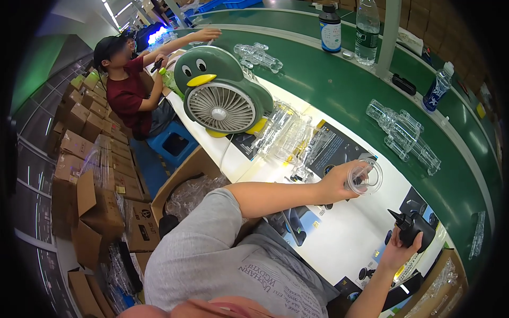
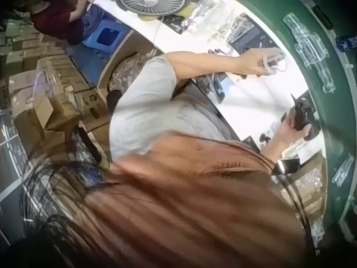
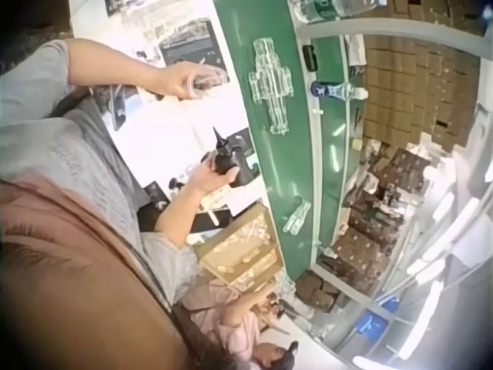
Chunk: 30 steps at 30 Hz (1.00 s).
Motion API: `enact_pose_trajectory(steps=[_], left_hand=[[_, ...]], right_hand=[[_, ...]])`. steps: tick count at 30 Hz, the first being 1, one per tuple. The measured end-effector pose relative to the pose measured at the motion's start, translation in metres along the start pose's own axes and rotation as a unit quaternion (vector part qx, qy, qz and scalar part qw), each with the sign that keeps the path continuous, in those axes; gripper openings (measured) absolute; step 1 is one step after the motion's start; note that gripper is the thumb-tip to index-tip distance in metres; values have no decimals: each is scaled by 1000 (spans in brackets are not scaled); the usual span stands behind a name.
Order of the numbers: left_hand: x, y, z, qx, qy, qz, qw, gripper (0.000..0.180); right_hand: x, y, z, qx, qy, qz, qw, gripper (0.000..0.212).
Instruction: Assembling plastic bottle components on a production line using adhesive.
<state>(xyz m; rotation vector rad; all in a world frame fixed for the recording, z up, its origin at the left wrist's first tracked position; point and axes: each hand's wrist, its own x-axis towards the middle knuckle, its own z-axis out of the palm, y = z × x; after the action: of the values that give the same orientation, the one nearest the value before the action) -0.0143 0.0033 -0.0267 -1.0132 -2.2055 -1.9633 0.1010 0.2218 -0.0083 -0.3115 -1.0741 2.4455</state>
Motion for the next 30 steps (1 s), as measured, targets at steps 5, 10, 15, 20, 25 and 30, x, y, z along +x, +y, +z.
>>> enact_pose_trajectory(steps=[5,10,15,20,25,30], left_hand=[[2,6,8,38,13,58,998,46],[6,-5,-4,118,71,105,985,43],[11,-3,-9,92,43,68,992,38],[13,-5,7,69,32,51,996,39],[4,-1,9,83,33,37,995,39],[7,1,8,101,28,48,993,40]], right_hand=[[-10,-7,1,-13,2,-3,1000,31],[-7,6,0,-12,153,-10,988,25],[-2,14,5,-54,67,11,996,30],[-8,3,12,-100,47,22,994,29],[-17,2,16,-147,31,14,989,31],[-18,3,15,-210,37,44,976,29]])
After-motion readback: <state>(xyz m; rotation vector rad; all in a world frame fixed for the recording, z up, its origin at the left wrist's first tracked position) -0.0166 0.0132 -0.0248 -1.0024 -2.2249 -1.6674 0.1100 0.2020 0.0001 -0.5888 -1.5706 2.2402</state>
